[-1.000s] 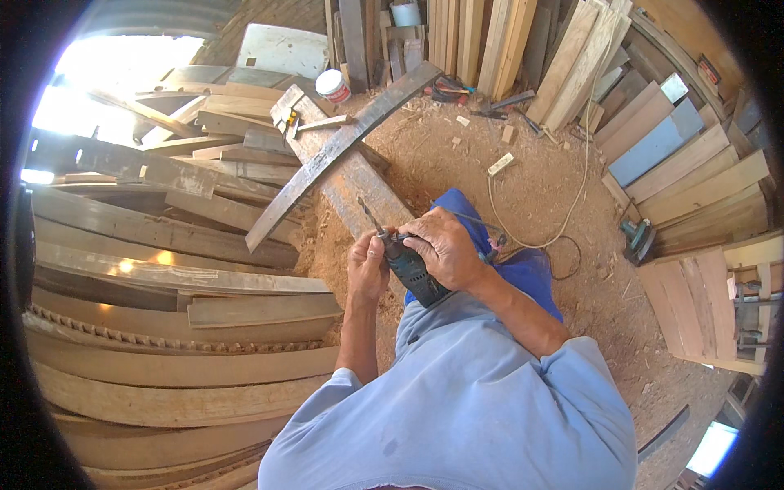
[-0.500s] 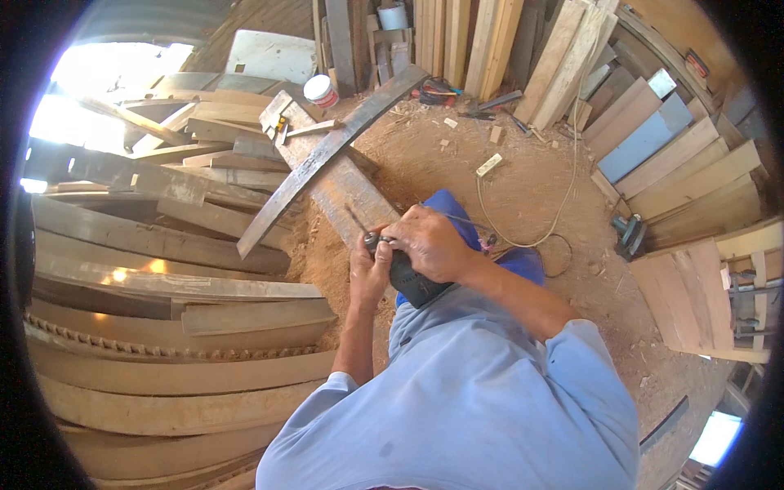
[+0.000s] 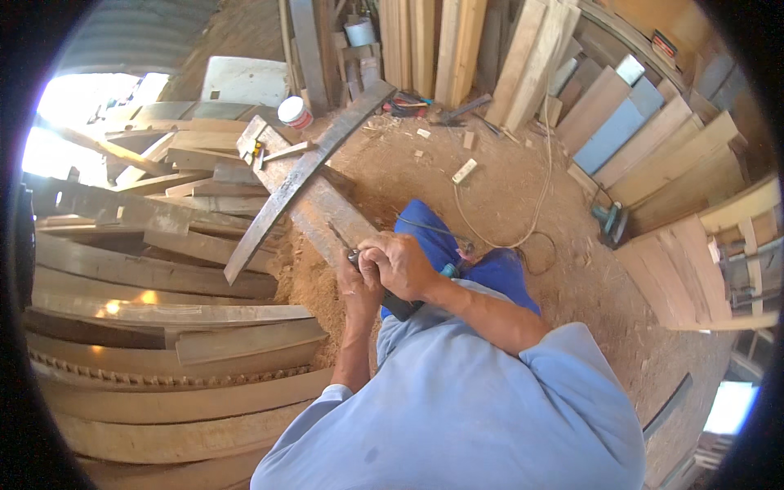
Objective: The person works on the chuck of a hand drill, using their fingers and a small tool to adjust the internal mechanism.
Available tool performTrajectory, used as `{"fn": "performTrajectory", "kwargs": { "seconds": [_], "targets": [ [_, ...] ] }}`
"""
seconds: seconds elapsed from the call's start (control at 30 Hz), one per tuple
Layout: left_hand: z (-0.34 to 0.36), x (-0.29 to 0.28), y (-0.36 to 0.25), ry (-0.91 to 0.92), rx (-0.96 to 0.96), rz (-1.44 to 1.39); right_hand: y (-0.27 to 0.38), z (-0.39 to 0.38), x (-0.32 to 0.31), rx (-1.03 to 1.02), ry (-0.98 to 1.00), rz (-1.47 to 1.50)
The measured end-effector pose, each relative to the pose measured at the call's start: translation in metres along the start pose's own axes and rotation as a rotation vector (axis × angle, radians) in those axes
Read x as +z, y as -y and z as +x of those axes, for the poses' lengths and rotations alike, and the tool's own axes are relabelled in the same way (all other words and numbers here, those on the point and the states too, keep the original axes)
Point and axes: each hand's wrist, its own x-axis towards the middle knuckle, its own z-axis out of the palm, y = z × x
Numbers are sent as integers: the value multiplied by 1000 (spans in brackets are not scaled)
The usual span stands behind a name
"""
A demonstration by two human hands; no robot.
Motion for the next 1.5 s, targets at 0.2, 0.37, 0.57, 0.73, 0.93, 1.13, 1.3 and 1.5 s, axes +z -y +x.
{"fn": "performTrajectory", "kwargs": {
  "seconds": [0.2,0.37,0.57,0.73,0.93,1.13,1.3,1.5],
  "targets": [
    [1,-2,-16,-50,33,70,12,1,-3,-22,-12,-17],
    [-3,-4,-14,-51,-31,84,9,0,6,9,-25,41],
    [-5,-3,-16,-66,-29,50,5,-2,9,46,-35,95],
    [-3,-3,-13,-80,-36,18,5,0,9,75,-12,82],
    [5,-5,-10,-73,-87,-50,5,6,9,-40,15,-68],
    [7,-9,-2,-74,-137,-84,14,6,2,-87,64,-150],
    [7,-7,0,-78,-112,-90,13,14,-10,-222,112,-243],
    [7,-9,4,-44,-153,-106,15,13,-6,-213,89,-226]
  ]
}}
